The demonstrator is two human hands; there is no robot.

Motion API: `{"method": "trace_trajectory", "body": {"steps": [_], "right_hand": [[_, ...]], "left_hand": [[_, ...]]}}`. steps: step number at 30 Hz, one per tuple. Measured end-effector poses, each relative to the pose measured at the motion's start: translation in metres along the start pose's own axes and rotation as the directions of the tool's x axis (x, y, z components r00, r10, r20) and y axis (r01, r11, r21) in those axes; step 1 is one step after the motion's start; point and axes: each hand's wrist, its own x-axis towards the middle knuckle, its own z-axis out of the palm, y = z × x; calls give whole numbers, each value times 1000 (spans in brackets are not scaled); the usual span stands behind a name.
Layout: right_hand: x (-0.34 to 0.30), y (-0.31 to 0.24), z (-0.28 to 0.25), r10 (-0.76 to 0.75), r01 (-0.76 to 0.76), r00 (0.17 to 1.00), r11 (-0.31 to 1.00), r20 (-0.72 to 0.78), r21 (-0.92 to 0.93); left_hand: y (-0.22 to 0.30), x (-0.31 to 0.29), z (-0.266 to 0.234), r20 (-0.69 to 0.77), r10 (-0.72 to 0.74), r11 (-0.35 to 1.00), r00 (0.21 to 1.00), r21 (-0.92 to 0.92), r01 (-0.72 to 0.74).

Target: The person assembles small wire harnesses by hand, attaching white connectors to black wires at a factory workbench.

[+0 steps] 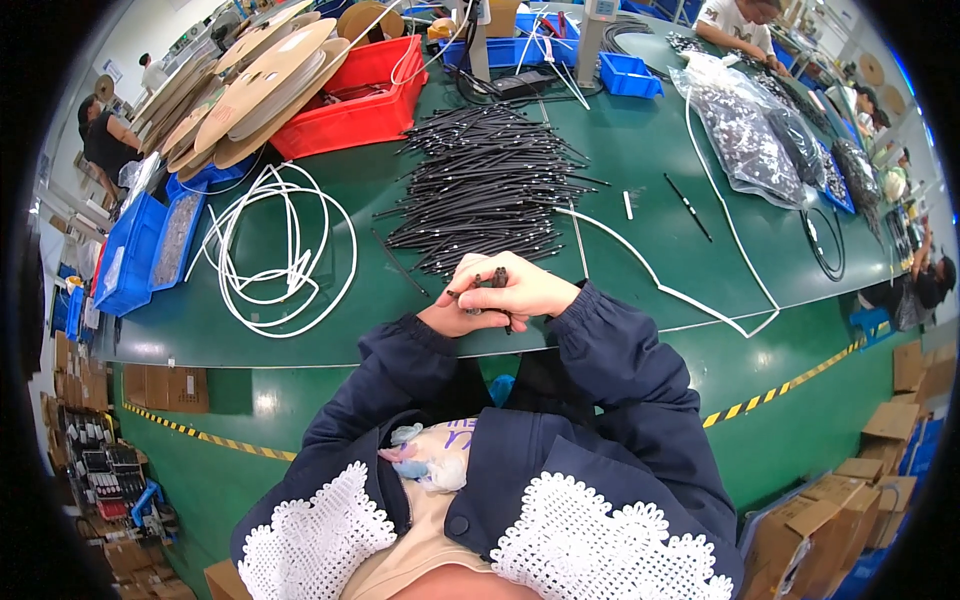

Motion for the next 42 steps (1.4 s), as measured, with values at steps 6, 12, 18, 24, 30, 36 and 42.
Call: {"method": "trace_trajectory", "body": {"steps": [6,12,18,24,30,36,42], "right_hand": [[7,32,0,-317,307,947,941,-58,-143],[-1,70,1,-416,399,907,900,-68,-175],[-7,73,6,-413,394,905,903,-98,-172],[-4,52,8,-230,243,957,968,-176,55],[0,79,3,-442,415,895,876,-65,-246],[-4,75,4,-419,379,905,870,-69,-317],[-9,41,-1,-211,213,977,976,-33,55]], "left_hand": [[-2,-4,0,-83,-24,999,996,-33,21],[-26,-5,-13,-47,131,876,990,473,-93],[-22,-7,-8,-80,99,947,992,314,-69],[-11,-9,-6,-119,-160,976,980,132,175],[-23,-12,-9,-129,-50,984,990,166,71],[-4,-8,-6,-29,102,891,994,448,-78],[2,-5,-6,-50,-60,977,997,202,69]]}}
